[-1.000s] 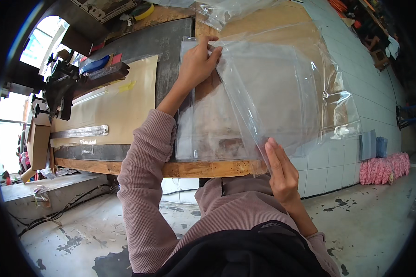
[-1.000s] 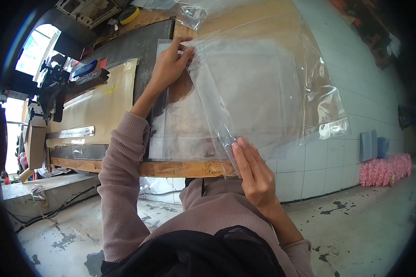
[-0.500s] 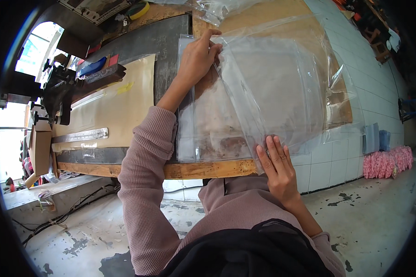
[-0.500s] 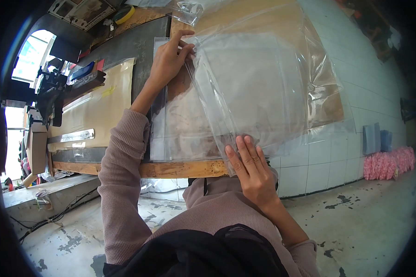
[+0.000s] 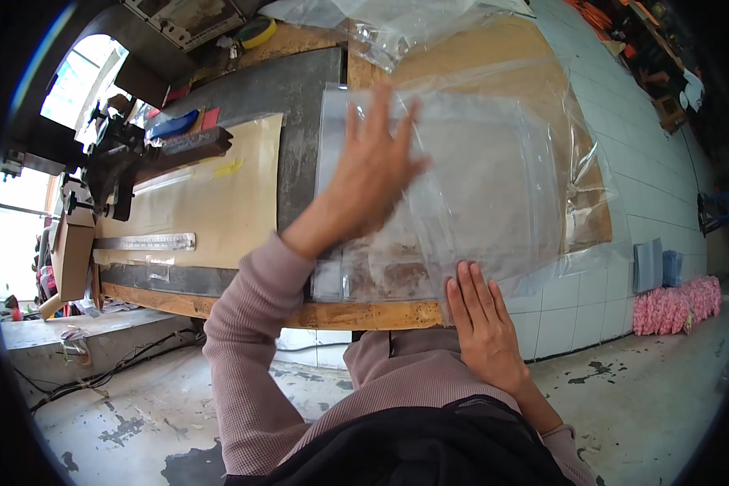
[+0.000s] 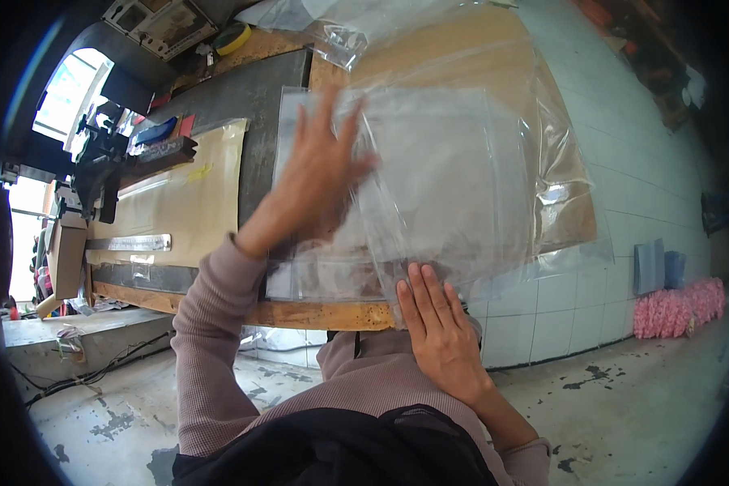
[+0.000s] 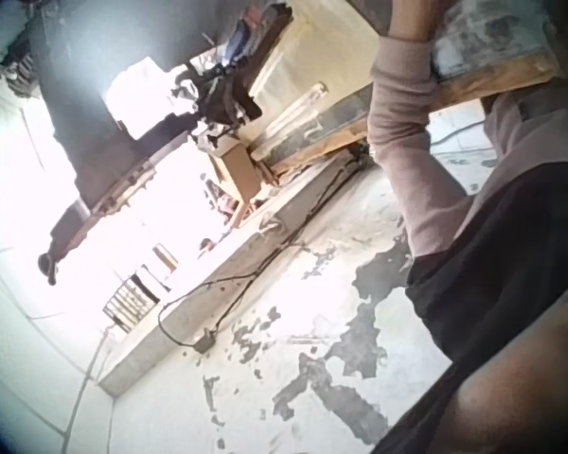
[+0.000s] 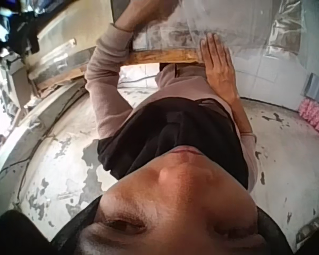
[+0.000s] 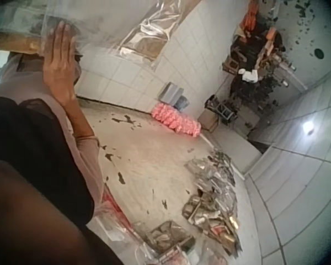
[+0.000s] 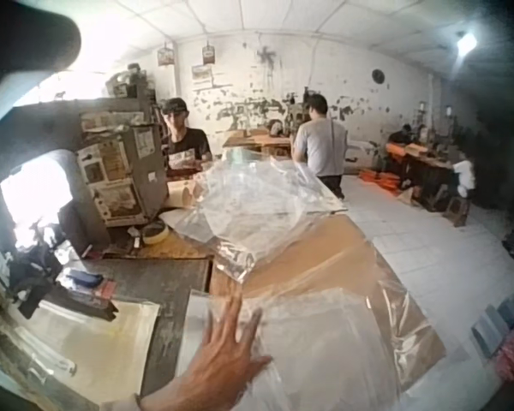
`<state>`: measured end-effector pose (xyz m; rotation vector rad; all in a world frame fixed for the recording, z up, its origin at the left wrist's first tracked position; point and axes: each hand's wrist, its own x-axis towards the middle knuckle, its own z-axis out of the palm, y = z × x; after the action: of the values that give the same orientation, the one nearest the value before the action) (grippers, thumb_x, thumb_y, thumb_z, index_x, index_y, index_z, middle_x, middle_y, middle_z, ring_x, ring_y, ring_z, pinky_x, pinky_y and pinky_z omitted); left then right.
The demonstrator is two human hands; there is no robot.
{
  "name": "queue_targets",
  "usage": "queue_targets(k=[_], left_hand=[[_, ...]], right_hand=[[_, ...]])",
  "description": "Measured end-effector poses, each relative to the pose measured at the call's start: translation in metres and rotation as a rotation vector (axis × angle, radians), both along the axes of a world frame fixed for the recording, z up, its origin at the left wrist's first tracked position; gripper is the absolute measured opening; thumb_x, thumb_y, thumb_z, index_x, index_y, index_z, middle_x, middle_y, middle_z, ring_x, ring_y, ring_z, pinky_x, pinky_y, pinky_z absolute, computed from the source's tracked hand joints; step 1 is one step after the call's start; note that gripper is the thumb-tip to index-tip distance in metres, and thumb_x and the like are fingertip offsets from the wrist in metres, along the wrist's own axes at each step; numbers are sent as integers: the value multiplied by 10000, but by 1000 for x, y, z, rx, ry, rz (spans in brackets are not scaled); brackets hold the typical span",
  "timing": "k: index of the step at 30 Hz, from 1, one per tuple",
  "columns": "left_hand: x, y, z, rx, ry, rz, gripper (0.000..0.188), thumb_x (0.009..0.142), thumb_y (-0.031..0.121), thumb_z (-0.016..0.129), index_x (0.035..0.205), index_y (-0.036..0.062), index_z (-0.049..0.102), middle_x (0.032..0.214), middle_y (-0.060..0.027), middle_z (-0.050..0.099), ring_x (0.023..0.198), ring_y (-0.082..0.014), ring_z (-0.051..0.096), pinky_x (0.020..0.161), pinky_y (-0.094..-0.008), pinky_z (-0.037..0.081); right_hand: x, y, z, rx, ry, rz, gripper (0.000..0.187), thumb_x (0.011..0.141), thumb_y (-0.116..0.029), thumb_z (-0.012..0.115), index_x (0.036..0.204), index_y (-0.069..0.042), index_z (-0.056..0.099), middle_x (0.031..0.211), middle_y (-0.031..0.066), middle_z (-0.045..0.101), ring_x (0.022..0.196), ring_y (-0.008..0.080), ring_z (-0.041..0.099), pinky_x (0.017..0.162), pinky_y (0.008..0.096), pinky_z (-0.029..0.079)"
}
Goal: The person prepares plastic sleeves by unfolding them, smoothing them by hand on a wooden table, and using a box cutter to trim or separate a piece of plastic.
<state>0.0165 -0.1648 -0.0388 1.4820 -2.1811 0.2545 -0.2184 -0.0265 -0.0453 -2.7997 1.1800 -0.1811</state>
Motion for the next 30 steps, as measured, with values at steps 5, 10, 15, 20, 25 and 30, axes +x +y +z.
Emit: queue_targets(k=[5, 10, 15, 20, 25, 30], left_hand=[[-14, 31, -15, 341, -88, -421, 702, 891, 574, 400, 1448, 176, 242, 1513, -184, 97, 1399, -370, 65, 1070, -609, 109], [-16, 28, -11, 337, -158, -421, 675, 886, 595, 386, 1444, 237, 258, 1519, -156, 105, 1401, -362, 68, 1050, -648, 74], [-16, 25, -10, 320, -201, -430, 635, 882, 506, 468, 1418, 199, 322, 1505, -169, 155, 1395, -350, 121, 1047, -645, 109], [-19, 23, -13, 411, -43, -505, 571, 853, 451, 489, 1302, 102, 436, 1383, -199, 346, 1302, -338, 316, 1016, -615, 200], [-23, 26, -12, 270, -172, -425, 619, 892, 535, 365, 1377, 151, 369, 1433, -223, 258, 1367, -382, 186, 1039, -655, 110], [-25, 26, -12, 315, -168, -417, 644, 889, 568, 341, 1404, 181, 334, 1476, -217, 178, 1384, -382, 135, 1031, -677, 83]], right_hand=[[4, -3, 18, 55, 41, 20, 518, 855, -76, 428, 1357, 27, 356, 1448, 185, 312, 1360, 290, 283, 1103, 415, 233], [2, -26, 58, 169, 75, 153, 515, 825, -172, 561, 1267, 64, 446, 1336, 189, 448, 1244, 280, 438, 1027, 376, 347], [49, -104, 74, 53, -207, 244, 384, 827, -196, 583, 1124, 45, 542, 1060, 134, 614, 1045, 255, 573, 931, 361, 419], [111, -201, 15, -276, -340, 374, 282, 878, -196, 526, 1111, -45, 577, 1170, 124, 580, 1146, 254, 519, 945, 393, 410], [124, -245, 10, -151, -338, 330, 214, 889, -195, 535, 1039, -68, 619, 1083, 65, 596, 1072, 264, 511, 940, 397, 393], [133, -270, 9, -48, -326, 413, 148, 885, -185, 539, 870, -44, 581, 921, 78, 560, 977, 282, 483, 877, 400, 402]])
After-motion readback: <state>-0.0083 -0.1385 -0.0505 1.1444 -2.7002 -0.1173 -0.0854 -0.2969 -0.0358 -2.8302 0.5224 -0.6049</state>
